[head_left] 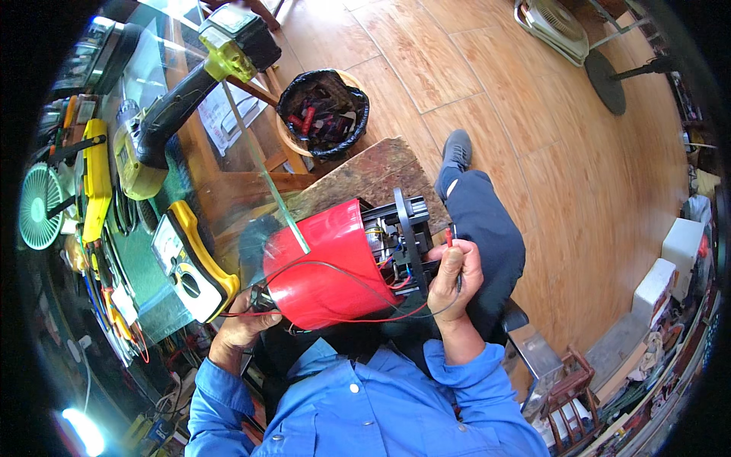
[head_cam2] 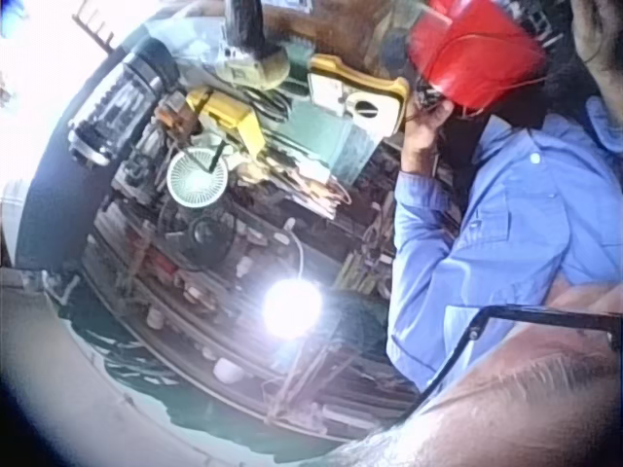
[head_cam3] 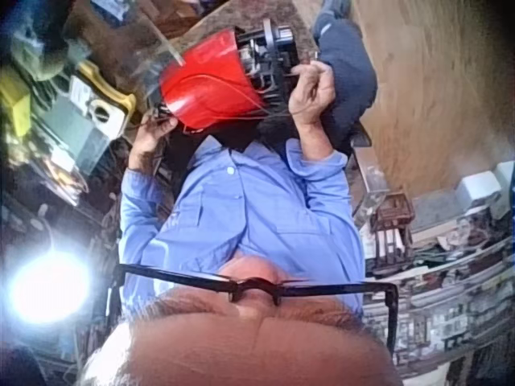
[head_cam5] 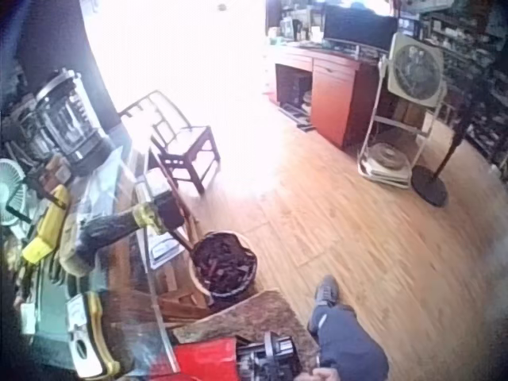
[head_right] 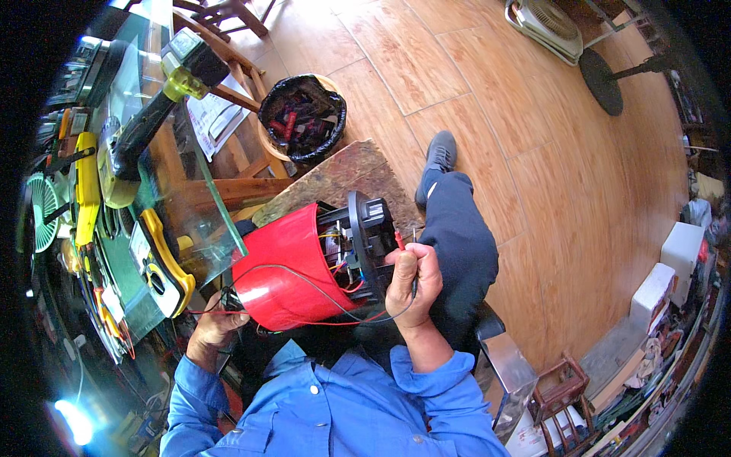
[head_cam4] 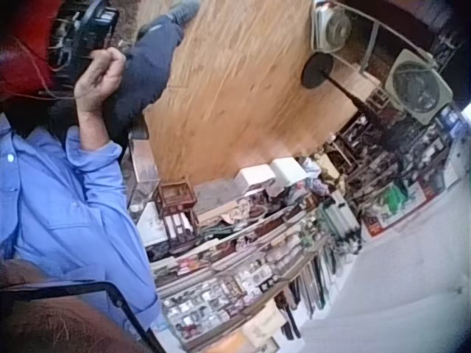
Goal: The person tests a red cylindrical electric motor using a multimeter. They connect the multimeter probes to the motor's wires and a small black component, checking readings while holding the motor on their lap.
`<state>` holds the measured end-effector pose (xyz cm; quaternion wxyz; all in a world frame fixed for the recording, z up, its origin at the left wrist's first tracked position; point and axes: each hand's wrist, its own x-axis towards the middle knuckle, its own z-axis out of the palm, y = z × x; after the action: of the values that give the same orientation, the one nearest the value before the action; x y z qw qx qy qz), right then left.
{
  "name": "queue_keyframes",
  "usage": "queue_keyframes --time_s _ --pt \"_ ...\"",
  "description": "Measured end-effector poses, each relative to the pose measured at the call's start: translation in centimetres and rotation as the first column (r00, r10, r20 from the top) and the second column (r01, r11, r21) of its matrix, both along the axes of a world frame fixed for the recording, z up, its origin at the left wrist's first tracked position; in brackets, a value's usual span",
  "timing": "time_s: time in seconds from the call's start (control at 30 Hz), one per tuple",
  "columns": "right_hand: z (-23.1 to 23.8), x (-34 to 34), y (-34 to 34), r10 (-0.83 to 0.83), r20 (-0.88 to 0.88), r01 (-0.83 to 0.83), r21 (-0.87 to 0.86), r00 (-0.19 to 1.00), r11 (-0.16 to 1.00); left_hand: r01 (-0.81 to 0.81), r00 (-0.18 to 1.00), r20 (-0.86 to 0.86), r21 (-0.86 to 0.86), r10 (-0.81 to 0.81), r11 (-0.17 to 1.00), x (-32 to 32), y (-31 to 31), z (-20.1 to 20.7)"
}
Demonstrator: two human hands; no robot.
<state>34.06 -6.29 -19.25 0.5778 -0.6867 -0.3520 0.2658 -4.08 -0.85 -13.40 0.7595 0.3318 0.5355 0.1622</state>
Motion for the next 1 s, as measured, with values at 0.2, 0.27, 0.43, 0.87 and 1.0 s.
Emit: queue_keyframes --time_s 0.2,0.27,0.43,0.87,1.0 --pt "0.3 0.2 0.9 0.034 0.022 -0.033 -0.021 0.999 0.999 -0.125 0.992 -0.014 -0.073 0.124 0.989 -0.8 -0.6 -0.6" --pt "0.2 0.3 1.3 0.040 0.027 -0.039 -0.055 0.999 0.998 -0.138 0.990 -0.017 -0.032 0.137 0.990 0.7 -0.2 0.2" --pt "-0.5 0.2 2.5 0.022 -0.032 -0.024 -0.065 0.999 0.998 -0.203 0.979 0.002 0.061 0.203 0.977 2.0 0.2 0.8" --pt "-2.0 0.5 3.8 -0.065 -0.046 0.062 -0.059 0.997 0.996 0.472 0.848 -0.402 0.276 -0.345 0.837 -0.3 -0.9 0.3" --pt "-2.1 0.5 4.0 -0.054 -0.038 0.054 -0.011 0.998 0.998 0.400 0.903 -0.258 0.212 -0.343 0.892 -0.2 -1.1 0.8"
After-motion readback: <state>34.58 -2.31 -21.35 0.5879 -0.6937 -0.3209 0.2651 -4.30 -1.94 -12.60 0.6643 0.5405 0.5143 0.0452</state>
